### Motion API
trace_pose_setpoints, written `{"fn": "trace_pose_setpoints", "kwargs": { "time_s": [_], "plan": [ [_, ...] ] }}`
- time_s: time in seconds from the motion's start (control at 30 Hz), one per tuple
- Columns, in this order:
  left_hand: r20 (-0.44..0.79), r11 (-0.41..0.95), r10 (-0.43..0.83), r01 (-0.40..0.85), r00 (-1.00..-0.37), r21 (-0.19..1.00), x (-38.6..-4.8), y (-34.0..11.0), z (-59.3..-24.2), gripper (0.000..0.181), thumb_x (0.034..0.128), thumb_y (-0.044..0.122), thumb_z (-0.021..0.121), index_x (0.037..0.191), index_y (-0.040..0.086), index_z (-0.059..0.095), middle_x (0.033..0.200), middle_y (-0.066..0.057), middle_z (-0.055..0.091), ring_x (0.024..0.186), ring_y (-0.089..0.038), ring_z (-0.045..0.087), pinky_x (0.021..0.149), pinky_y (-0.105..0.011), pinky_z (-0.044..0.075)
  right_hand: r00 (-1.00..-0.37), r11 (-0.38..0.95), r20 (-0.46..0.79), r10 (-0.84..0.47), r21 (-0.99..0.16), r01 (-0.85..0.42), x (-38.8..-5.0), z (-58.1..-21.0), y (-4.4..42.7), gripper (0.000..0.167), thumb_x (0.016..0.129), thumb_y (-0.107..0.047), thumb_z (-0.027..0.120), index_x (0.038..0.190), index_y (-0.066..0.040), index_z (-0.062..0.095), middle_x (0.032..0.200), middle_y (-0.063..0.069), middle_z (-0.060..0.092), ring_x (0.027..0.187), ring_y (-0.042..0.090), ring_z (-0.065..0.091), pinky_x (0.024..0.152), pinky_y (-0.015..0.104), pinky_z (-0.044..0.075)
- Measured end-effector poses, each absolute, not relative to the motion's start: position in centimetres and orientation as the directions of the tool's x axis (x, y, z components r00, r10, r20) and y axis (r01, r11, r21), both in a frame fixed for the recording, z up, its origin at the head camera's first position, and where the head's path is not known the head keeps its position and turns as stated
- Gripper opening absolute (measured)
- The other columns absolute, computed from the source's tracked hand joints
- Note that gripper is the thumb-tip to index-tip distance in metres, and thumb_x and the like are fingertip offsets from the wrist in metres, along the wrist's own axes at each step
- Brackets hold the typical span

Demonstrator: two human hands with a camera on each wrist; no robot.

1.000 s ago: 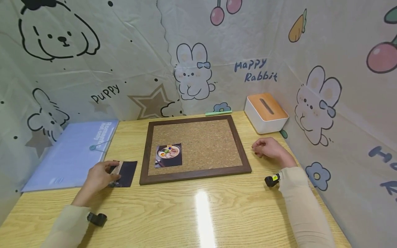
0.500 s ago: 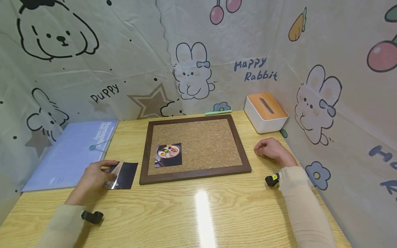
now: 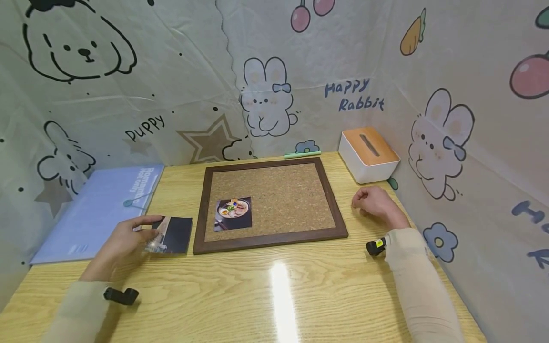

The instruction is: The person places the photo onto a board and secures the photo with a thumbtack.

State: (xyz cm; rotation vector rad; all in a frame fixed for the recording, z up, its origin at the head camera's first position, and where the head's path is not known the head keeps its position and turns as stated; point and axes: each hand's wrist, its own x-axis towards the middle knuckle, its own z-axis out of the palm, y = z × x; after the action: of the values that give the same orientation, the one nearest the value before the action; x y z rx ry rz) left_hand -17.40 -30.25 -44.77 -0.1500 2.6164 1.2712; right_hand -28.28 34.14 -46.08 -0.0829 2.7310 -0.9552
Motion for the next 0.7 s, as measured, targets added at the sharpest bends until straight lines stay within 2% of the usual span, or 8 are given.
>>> {"fn": "trace_pose_setpoints", "kwargs": {
  "time_s": [0.17, 0.3, 0.37, 0.5, 0.7],
  "plan": [
    [-0.230, 0.582, -0.025, -0.201, -0.973, 0.788, -17.6, -30.4, -44.1, 0.051, 0.0974, 0.018, 0.059, 0.147, 0.015, 0.051, 0.147, -0.023, 0.048, 0.099, -0.014, 0.062, 0.075, -0.030, 0.050, -0.975, 0.768, -0.150, -0.163, -0.639, -0.030, -28.4, -45.8, 33.8, 0.018, 0.097, -0.015, 0.059, 0.103, -0.001, 0.068, 0.092, 0.012, 0.070, 0.077, 0.016, 0.063, 0.065, 0.026, 0.051],
    [-0.201, 0.562, -0.035, -0.185, -0.979, 0.806, -17.8, -30.3, -43.7, 0.051, 0.0984, 0.026, 0.061, 0.147, 0.018, 0.051, 0.153, -0.018, 0.042, 0.102, -0.008, 0.060, 0.084, -0.027, 0.051, -0.980, 0.769, -0.114, -0.164, -0.637, -0.054, -28.4, -45.6, 33.6, 0.016, 0.097, -0.013, 0.058, 0.101, -0.001, 0.069, 0.086, 0.013, 0.071, 0.074, 0.018, 0.064, 0.064, 0.028, 0.049],
    [-0.185, 0.557, -0.024, -0.167, -0.982, 0.814, -17.8, -30.2, -43.6, 0.051, 0.0990, 0.030, 0.062, 0.148, 0.019, 0.051, 0.154, -0.017, 0.041, 0.109, -0.011, 0.062, 0.091, -0.030, 0.052, -0.982, 0.766, -0.107, -0.156, -0.641, -0.052, -28.4, -45.4, 33.5, 0.015, 0.097, -0.013, 0.059, 0.101, -0.002, 0.069, 0.087, 0.014, 0.072, 0.074, 0.018, 0.064, 0.064, 0.028, 0.048],
    [-0.155, 0.543, 0.010, -0.125, -0.988, 0.830, -18.1, -29.6, -43.5, 0.053, 0.0992, 0.033, 0.061, 0.149, 0.018, 0.050, 0.153, -0.018, 0.044, 0.117, -0.025, 0.065, 0.099, -0.042, 0.053, -0.982, 0.740, -0.112, -0.150, -0.671, -0.036, -28.4, -45.1, 33.1, 0.017, 0.099, -0.016, 0.060, 0.104, -0.002, 0.068, 0.095, 0.016, 0.072, 0.079, 0.021, 0.067, 0.065, 0.027, 0.053],
    [-0.158, 0.494, 0.081, -0.098, -0.984, 0.864, -19.0, -28.0, -43.5, 0.052, 0.0995, 0.032, 0.062, 0.148, 0.018, 0.050, 0.154, -0.015, 0.043, 0.123, -0.031, 0.062, 0.101, -0.045, 0.052, -0.984, 0.718, -0.105, -0.147, -0.695, -0.033, -28.4, -44.6, 32.5, 0.021, 0.099, -0.023, 0.061, 0.102, -0.004, 0.069, 0.101, 0.014, 0.073, 0.082, 0.023, 0.071, 0.069, 0.028, 0.056]
  ]
}}
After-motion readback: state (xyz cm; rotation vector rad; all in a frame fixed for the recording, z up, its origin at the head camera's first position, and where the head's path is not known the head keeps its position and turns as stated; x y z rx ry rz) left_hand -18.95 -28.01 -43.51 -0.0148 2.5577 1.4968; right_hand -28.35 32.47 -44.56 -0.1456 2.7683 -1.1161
